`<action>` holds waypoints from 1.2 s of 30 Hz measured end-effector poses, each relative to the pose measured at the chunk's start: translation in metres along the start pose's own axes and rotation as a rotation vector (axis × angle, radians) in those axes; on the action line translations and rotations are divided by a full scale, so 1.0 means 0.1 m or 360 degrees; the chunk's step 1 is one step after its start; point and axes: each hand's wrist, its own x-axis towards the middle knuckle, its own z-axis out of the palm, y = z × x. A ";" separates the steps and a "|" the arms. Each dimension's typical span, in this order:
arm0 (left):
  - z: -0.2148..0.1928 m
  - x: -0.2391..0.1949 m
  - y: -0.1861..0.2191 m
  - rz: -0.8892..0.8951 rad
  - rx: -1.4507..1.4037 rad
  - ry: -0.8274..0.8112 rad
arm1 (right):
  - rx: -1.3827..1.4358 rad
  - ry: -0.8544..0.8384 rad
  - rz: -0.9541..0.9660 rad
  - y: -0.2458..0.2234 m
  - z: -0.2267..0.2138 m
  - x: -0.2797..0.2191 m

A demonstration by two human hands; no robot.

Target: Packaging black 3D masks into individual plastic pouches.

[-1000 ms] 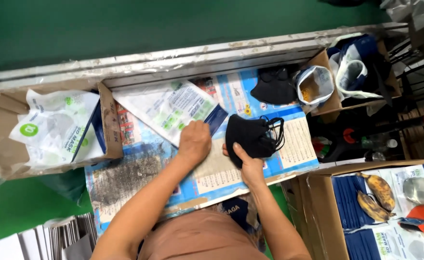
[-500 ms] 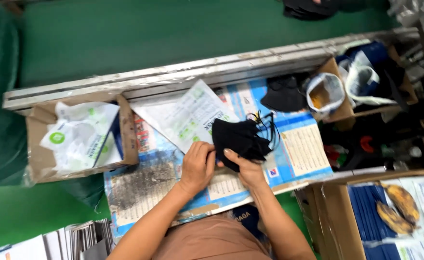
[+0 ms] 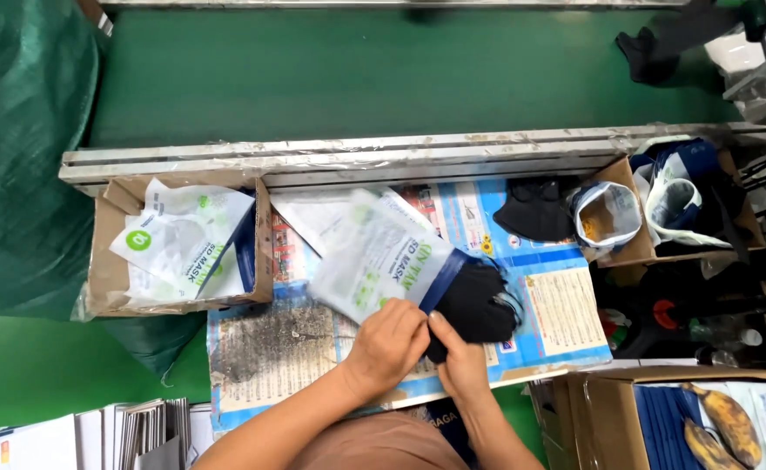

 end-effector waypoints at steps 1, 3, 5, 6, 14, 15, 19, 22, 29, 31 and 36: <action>-0.12 0.13 0.11 0.0000 0.0005 0.0006 | -0.0002 -0.0007 0.0001 -0.02 -0.03 -0.05; -0.36 0.36 0.34 -0.0251 -0.0098 0.0128 | -0.1181 -0.0126 -0.0520 -0.05 -0.11 -0.17; -0.40 0.36 0.31 -0.0516 -0.0298 -0.0021 | -0.1136 -0.0399 -0.0562 -0.22 0.00 -0.25; -0.41 0.35 0.30 -0.0769 -0.0509 -0.0184 | -0.1083 -0.0654 -0.0603 -0.30 0.05 -0.32; -0.34 0.22 0.40 -0.0695 -0.0562 -0.0483 | -0.1456 -0.0867 -0.0206 -0.84 0.14 -0.23; -0.40 0.27 0.42 -0.0716 -0.0586 -0.0384 | -0.1352 -0.0938 -0.0526 -0.93 0.09 -0.23; -0.14 0.10 0.53 -0.0763 -0.0683 -0.0427 | -0.1376 -0.0670 -0.0539 -0.34 -0.51 -0.22; -0.18 0.10 0.60 -0.0430 -0.0463 -0.0644 | -0.1432 -0.0764 0.0049 -0.28 -0.68 -0.22; -0.62 0.57 0.42 -0.0070 -0.0253 -0.0544 | -0.1551 -0.0916 -0.0707 -0.89 -0.04 -0.43; -0.66 0.54 0.33 -0.0176 -0.0468 -0.0732 | -0.1632 -0.0687 -0.0752 -0.95 0.08 -0.52; -0.71 0.53 0.28 -0.0406 -0.0705 -0.0776 | -0.0942 -0.0574 -0.0689 -1.21 0.68 -0.65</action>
